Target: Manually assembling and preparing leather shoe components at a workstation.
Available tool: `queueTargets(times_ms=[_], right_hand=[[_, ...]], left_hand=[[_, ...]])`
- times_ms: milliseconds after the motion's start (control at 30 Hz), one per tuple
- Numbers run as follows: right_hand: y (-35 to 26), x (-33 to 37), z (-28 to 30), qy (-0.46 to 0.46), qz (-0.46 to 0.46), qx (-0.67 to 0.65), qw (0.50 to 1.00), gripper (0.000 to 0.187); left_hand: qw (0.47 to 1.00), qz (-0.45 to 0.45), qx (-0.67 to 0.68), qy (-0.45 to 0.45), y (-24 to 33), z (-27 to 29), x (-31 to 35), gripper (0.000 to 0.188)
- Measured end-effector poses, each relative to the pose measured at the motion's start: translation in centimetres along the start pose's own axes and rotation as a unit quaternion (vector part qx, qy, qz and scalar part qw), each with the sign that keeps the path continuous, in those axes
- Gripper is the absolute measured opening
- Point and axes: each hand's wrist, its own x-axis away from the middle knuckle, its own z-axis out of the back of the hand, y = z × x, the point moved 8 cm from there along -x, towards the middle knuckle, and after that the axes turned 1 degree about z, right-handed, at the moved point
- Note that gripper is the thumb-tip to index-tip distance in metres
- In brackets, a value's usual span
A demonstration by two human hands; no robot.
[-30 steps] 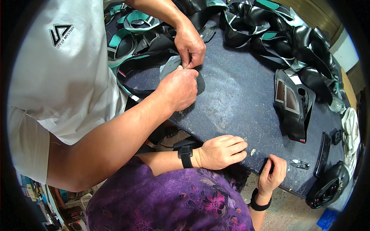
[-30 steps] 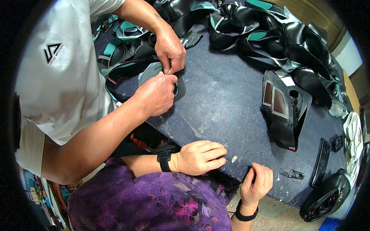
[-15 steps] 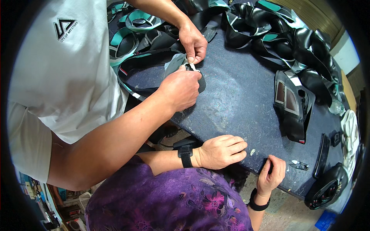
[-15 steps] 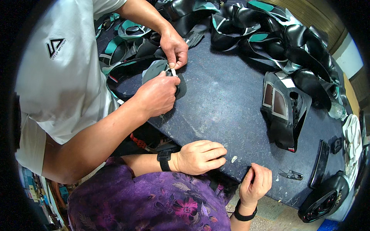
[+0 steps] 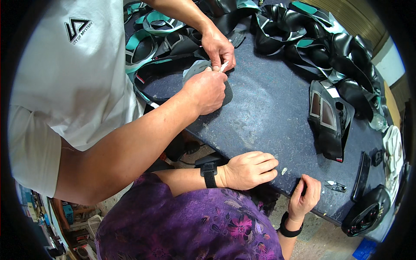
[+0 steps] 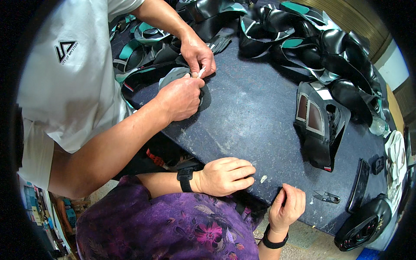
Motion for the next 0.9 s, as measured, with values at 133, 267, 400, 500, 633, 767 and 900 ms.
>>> queueTargets(times_ms=[133, 267, 400, 500, 633, 767, 900], right_hand=[[0.38, 0.11, -0.10, 0.001, 0.003, 0.002, 1.000, 0.012], [0.23, 0.16, -0.08, 0.001, 0.004, -0.001, 1.000, 0.012], [0.14, 0.18, -0.04, 0.002, 0.005, -0.002, 1.000, 0.013], [0.11, 0.18, -0.02, 0.002, 0.005, -0.003, 1.000, 0.013], [0.05, 0.14, -0.03, 0.003, 0.010, -0.001, 1.000, 0.014], [0.11, 0.11, -0.05, 0.001, 0.005, -0.001, 1.000, 0.013], [0.21, 0.13, -0.08, 0.000, 0.003, -0.003, 1.000, 0.012]], left_hand=[[1.000, -0.002, -0.004, -0.001, -0.03, -0.11, -0.23, 0.019], [1.000, -0.001, 0.002, -0.016, 0.06, -0.36, 0.02, 0.020], [1.000, 0.000, -0.002, 0.000, 0.06, -0.16, -0.01, 0.019], [1.000, -0.001, -0.003, 0.000, 0.05, -0.16, 0.02, 0.019], [1.000, 0.000, -0.002, -0.001, 0.06, -0.14, -0.06, 0.019], [1.000, 0.000, -0.004, -0.001, -0.02, -0.25, 0.00, 0.019], [1.000, 0.001, -0.002, -0.005, -0.05, -0.17, -0.14, 0.018]])
